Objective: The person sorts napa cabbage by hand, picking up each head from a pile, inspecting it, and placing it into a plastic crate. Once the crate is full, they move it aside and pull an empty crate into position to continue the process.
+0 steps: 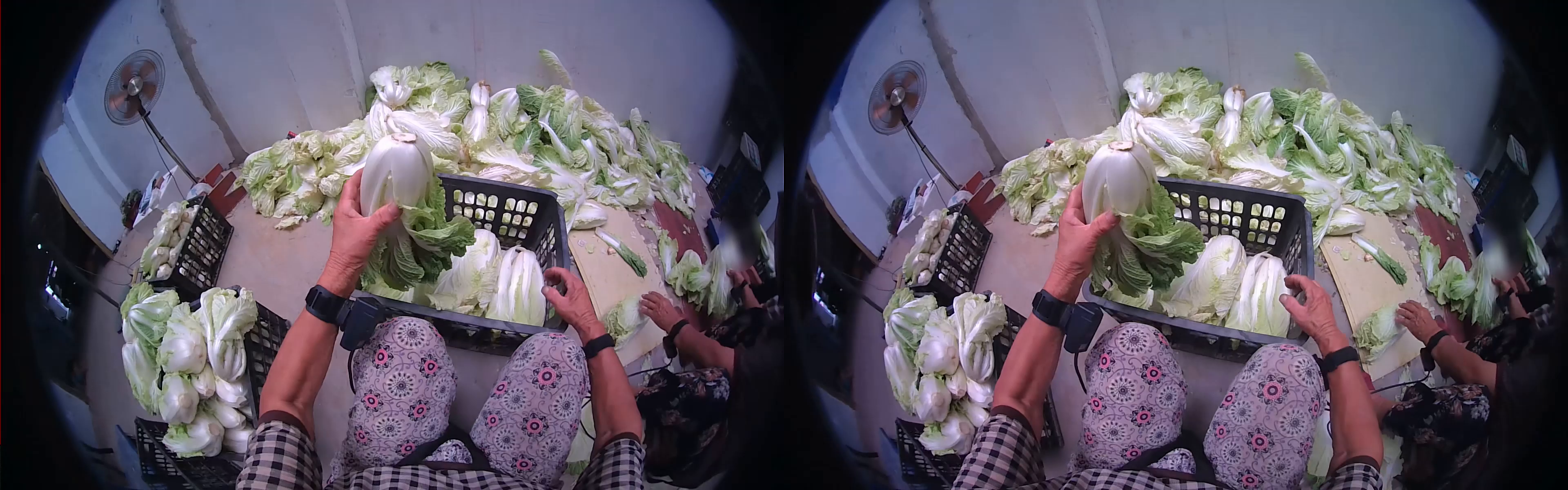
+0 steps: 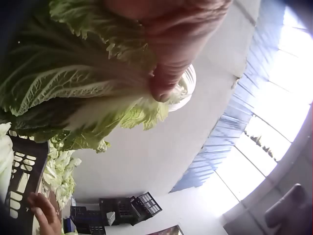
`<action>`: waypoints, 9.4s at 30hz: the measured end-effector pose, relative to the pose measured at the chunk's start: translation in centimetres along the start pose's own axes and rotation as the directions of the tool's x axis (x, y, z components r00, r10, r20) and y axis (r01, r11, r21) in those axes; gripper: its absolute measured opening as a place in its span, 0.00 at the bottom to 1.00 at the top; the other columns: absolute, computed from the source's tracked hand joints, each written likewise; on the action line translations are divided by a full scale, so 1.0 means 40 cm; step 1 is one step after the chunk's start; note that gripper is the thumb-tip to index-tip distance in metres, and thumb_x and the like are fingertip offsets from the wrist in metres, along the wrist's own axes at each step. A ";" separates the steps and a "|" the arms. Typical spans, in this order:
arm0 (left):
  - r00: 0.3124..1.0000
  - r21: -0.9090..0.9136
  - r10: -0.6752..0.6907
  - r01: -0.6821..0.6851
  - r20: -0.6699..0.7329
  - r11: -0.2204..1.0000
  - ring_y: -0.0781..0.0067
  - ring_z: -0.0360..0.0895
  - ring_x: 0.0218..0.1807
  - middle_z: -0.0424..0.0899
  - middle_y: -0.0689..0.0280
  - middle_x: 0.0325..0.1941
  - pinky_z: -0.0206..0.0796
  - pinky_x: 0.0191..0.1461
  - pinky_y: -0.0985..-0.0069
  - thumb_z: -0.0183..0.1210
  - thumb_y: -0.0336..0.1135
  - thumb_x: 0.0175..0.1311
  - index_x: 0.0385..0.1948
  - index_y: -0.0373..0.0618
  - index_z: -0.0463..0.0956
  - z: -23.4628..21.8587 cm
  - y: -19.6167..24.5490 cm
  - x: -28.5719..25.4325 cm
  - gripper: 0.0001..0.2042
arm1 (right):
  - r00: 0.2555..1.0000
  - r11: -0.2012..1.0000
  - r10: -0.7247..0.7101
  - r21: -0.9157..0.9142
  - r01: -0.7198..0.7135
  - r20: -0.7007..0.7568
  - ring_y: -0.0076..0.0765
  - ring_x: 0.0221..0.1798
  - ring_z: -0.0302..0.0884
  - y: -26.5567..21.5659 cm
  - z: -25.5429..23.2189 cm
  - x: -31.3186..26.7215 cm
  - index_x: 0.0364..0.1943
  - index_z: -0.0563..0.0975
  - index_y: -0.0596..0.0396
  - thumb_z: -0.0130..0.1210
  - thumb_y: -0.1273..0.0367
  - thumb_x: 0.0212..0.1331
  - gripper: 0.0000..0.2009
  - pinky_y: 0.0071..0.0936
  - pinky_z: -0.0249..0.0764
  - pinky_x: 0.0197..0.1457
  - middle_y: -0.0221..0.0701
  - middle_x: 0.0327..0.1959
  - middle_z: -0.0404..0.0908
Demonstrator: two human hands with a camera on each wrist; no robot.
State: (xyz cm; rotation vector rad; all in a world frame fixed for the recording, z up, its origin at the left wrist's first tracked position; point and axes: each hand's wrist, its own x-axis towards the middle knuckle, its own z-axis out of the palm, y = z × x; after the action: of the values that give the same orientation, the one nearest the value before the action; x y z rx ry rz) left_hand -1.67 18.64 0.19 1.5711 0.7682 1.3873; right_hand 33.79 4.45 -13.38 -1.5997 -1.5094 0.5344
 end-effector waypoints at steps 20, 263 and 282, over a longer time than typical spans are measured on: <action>0.796 -0.071 0.253 -0.257 0.549 0.964 0.66 0.63 0.63 0.64 0.57 0.62 0.55 0.65 0.70 0.71 0.41 0.41 0.65 0.43 0.52 0.159 0.338 -0.261 0.46 | 0.958 0.912 -0.263 0.293 0.285 -0.116 0.27 0.45 0.77 -0.583 -0.082 -0.179 0.46 0.75 0.55 0.71 0.72 0.36 0.26 0.27 0.73 0.51 0.30 0.43 0.80; 0.964 -0.346 -0.155 0.224 0.216 0.911 0.68 0.70 0.56 0.71 0.60 0.55 0.62 0.60 0.72 0.72 0.44 0.43 0.61 0.38 0.53 0.172 0.151 -0.324 0.44 | 0.980 0.787 -0.144 0.616 0.031 0.134 0.35 0.62 0.62 -0.463 0.023 -0.146 0.65 0.52 0.59 0.68 0.50 0.40 0.50 0.31 0.59 0.65 0.39 0.60 0.65; 0.901 -0.392 -0.282 0.402 0.329 0.827 0.69 0.72 0.54 0.73 0.60 0.54 0.65 0.58 0.72 0.69 0.33 0.48 0.59 0.39 0.57 0.178 0.087 -0.312 0.36 | 1.000 0.637 -0.006 0.770 -0.016 0.027 0.27 0.50 0.73 -0.450 0.054 -0.126 0.56 0.66 0.61 0.64 0.70 0.49 0.28 0.26 0.69 0.55 0.34 0.50 0.75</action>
State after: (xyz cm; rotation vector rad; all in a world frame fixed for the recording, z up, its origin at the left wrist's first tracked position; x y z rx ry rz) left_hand 2.64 4.69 -2.04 1.1425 0.4910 0.9768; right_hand 20.56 -1.36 -1.31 -0.9015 -1.0436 1.0460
